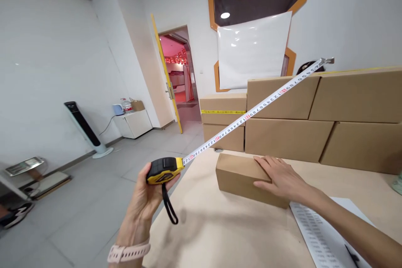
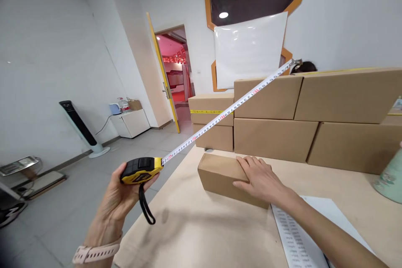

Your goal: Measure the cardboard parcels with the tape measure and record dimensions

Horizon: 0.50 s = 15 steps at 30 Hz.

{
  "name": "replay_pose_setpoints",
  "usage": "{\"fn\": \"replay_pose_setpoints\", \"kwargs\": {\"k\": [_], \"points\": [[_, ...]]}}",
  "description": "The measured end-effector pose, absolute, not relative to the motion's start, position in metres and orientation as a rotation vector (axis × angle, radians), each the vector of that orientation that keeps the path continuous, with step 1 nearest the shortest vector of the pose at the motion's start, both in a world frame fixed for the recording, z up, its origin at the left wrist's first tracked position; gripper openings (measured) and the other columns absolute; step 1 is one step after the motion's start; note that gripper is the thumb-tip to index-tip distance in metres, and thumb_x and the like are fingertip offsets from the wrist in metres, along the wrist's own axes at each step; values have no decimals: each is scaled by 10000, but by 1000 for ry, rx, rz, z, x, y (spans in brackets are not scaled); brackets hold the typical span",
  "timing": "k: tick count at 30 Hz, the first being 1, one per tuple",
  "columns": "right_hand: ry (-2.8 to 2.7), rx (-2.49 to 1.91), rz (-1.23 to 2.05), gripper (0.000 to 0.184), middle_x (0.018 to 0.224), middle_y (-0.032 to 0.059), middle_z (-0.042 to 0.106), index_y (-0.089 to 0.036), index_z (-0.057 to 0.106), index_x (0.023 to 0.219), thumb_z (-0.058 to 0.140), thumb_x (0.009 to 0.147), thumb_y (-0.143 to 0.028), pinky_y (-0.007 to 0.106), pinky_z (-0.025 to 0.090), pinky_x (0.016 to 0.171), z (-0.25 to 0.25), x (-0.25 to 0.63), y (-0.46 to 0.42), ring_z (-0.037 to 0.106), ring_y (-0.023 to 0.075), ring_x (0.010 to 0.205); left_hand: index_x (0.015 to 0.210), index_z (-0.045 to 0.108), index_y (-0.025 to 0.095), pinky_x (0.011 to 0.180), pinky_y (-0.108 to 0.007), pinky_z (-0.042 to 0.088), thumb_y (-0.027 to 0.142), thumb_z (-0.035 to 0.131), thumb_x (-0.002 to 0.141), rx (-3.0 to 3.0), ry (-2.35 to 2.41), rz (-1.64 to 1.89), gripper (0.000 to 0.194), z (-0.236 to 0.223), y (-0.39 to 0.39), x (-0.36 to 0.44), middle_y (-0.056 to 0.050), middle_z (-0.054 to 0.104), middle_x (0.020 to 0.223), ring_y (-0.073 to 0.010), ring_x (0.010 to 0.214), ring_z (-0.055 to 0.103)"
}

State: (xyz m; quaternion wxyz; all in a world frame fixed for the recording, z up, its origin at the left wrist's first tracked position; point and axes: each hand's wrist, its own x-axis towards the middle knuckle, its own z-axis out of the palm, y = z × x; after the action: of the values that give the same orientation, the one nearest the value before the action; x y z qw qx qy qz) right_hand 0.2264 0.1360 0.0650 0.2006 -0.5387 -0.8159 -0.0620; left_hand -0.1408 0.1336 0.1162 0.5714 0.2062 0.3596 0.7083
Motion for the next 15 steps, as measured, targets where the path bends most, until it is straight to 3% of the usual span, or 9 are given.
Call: {"fn": "replay_pose_setpoints", "kwargs": {"k": [4, 7, 12, 15], "points": [[-2315, -1229, -687, 651, 1238, 155, 605, -138, 427, 1406, 588, 782, -232, 474, 434, 843, 25, 207, 76, 554, 330, 1047, 877, 659, 126, 798, -554, 560, 235, 568, 844, 481, 854, 1636, 145, 114, 124, -143, -155, 738, 964, -354, 960, 684], [-2295, -1097, -926, 641, 1255, 102, 617, -222, 474, 1372, 526, 766, -20, 471, 396, 888, -4, 201, 44, 530, 311, 1125, 841, 659, 121, 801, -566, 554, 200, 537, 858, 444, 895, 1589, 146, 108, 118, -144, -149, 746, 918, -334, 909, 701], [-2256, -935, -686, 358, 1078, 68, 682, -212, 601, 1189, 559, 842, -137, 385, 451, 824, -21, 221, 15, 603, 233, 989, 792, 659, 125, 848, -575, 534, 181, 585, 827, 417, 971, 1469, 99, 88, 104, -155, -138, 749, 900, -312, 885, 707], [-1845, -1045, -499, 192, 896, 43, 638, -260, 624, 966, 585, 812, -153, 359, 491, 739, -11, 247, -1, 615, 207, 828, 832, 673, 124, 879, -520, 542, 238, 640, 801, 446, 1052, 1416, 123, 74, 94, -166, -132, 746, 943, -305, 927, 698]]}}
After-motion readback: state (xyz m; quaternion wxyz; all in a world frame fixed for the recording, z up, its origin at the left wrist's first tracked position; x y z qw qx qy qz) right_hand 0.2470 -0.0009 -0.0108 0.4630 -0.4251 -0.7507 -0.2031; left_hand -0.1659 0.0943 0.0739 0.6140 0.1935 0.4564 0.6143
